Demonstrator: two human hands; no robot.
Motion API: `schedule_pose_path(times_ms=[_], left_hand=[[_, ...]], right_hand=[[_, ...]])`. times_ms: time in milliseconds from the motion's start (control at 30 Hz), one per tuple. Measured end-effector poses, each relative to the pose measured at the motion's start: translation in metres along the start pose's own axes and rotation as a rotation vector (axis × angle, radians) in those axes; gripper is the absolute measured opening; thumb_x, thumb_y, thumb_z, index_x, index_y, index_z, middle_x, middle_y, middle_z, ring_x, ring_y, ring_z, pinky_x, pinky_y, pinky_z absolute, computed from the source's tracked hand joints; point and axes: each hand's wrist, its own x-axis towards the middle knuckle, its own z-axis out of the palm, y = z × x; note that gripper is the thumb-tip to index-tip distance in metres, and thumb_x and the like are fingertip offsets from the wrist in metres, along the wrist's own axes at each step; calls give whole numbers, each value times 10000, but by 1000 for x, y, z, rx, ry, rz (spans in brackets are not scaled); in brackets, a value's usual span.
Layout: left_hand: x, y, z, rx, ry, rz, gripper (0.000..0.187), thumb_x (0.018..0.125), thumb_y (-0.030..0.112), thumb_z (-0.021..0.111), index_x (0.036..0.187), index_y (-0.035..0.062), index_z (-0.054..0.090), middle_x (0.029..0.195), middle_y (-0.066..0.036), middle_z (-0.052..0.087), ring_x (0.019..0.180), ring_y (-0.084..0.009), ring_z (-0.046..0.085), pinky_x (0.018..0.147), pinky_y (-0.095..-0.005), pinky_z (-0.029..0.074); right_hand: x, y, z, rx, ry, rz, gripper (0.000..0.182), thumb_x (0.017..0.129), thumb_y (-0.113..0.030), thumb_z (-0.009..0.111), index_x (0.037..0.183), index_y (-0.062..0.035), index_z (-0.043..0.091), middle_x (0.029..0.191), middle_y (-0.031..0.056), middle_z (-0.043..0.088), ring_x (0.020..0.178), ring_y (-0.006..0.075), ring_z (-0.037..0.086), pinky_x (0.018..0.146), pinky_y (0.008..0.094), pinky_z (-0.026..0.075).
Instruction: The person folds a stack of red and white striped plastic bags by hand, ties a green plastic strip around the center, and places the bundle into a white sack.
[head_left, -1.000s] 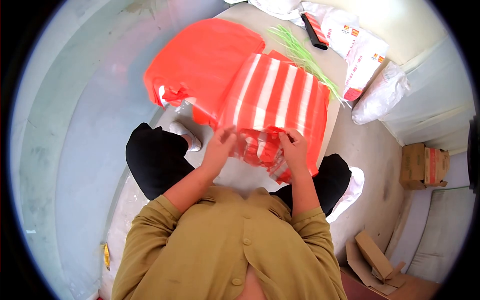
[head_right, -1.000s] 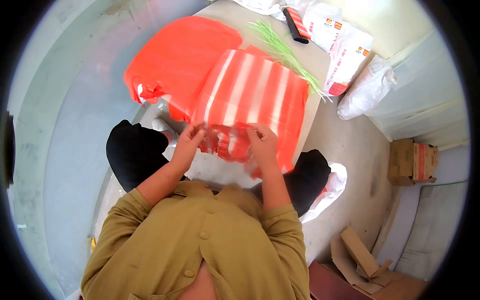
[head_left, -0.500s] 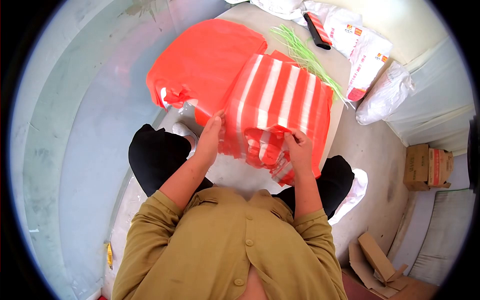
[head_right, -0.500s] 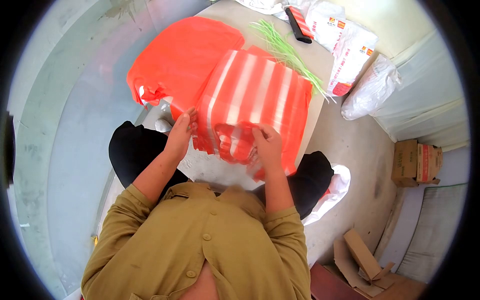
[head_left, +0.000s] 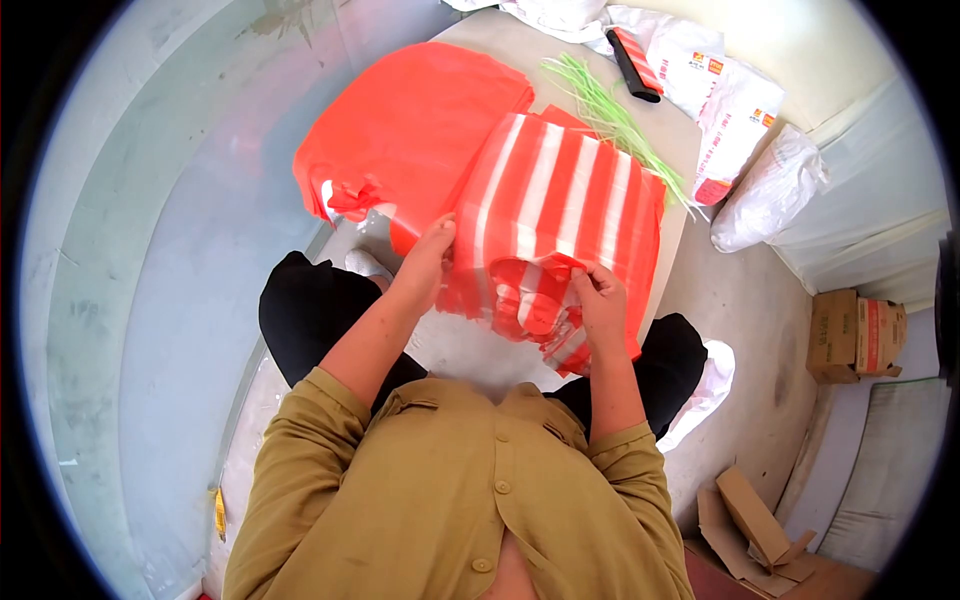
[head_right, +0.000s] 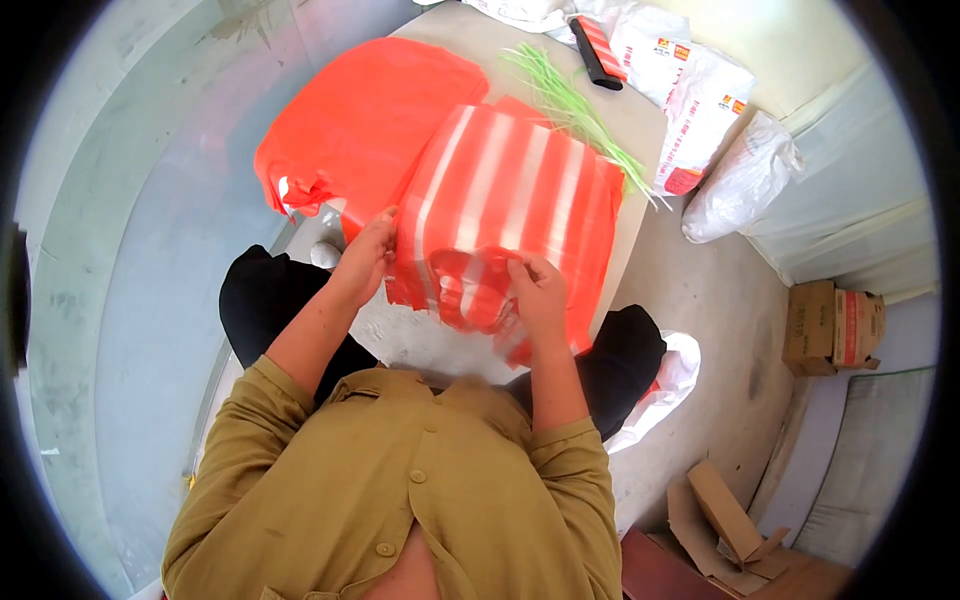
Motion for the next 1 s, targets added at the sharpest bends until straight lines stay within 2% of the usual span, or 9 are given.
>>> schedule_pose_path(times_ms=[167, 267, 367, 467, 567, 667, 767, 867, 1000], left_hand=[[-4, 2, 4, 92, 89, -71, 557, 1059, 313, 570, 1546, 85, 427, 1143, -24, 635, 909, -95, 545, 819, -269, 459], [7, -20, -19, 210, 41, -32, 581, 1045, 306, 598, 1533, 42, 425, 1126, -34, 661, 902, -111, 588, 790, -286, 490], [-7, -8, -9, 162, 73, -94, 543, 1042, 301, 608, 1480, 6, 481, 1132, -56, 693, 966, -135, 648, 816, -313, 527], [-12, -7, -16, -19, -43, -190, 454, 1040, 276, 612, 1395, -2, 559, 1156, -77, 711, 1014, -168, 688, 856, -346, 556], [-24, 6, -10, -139, -112, -274, 381, 1043, 255, 610, 1323, -3, 607, 1169, -80, 707, 1006, -185, 698, 904, -361, 564], [-28, 1, -13, 13, -40, -285, 373, 1042, 233, 608, 1325, -9, 594, 1159, -80, 705, 1013, -193, 695, 937, -361, 554], [-32, -14, -24, 98, -44, -235, 385, 1026, 160, 613, 1368, -9, 561, 1205, -91, 704, 1054, -183, 695, 945, -366, 565], [-41, -25, -31, 185, -23, -170, 477, 988, 102, 651, 1425, -14, 500, 1177, -101, 700, 997, -164, 698, 905, -336, 572], [-64, -15, -26, 344, 96, -131, 568, 928, 91, 695, 1443, -13, 478, 1047, -85, 709, 910, -134, 678, 829, -289, 549]], right_hand=[[-2, -9, 6, 66, 43, 16, 147, 1014, -142, 668, 1020, -14, 740, 855, -57, 648, 750, 32, 534, 664, 207, 408], [0, -6, 3, 44, 57, 32, 140, 1013, -142, 670, 1010, -20, 739, 847, -63, 641, 735, 26, 521, 650, 200, 394], [-1, -8, 5, 56, 55, 23, 137, 1013, -140, 669, 1009, -23, 739, 846, -61, 643, 736, 25, 521, 650, 200, 393], [1, 0, -2, 7, 27, 77, 194, 1002, -142, 674, 1091, 21, 730, 946, 29, 721, 873, 95, 638, 793, 254, 501], [1, 5, 1, 28, 27, 4, 187, 996, -147, 682, 1063, 20, 732, 897, 33, 713, 818, 98, 636, 735, 265, 507], [-8, -3, -4, -123, -66, 65, 181, 985, -151, 694, 1033, 19, 734, 848, 31, 697, 761, 106, 633, 668, 285, 509], [-13, 8, -8, -241, -181, -20, 113, 958, -66, 691, 1030, 10, 734, 932, 37, 701, 856, 106, 636, 741, 263, 510], [-21, 3, -10, -426, -292, -103, 122, 926, -39, 698, 1033, 2, 741, 991, 82, 720, 899, 175, 667, 758, 292, 536], [-25, 17, -10, -604, -296, -456, 132, 891, -78, 711, 1010, -38, 752, 997, 93, 727, 915, 275, 684, 790, 389, 563]])
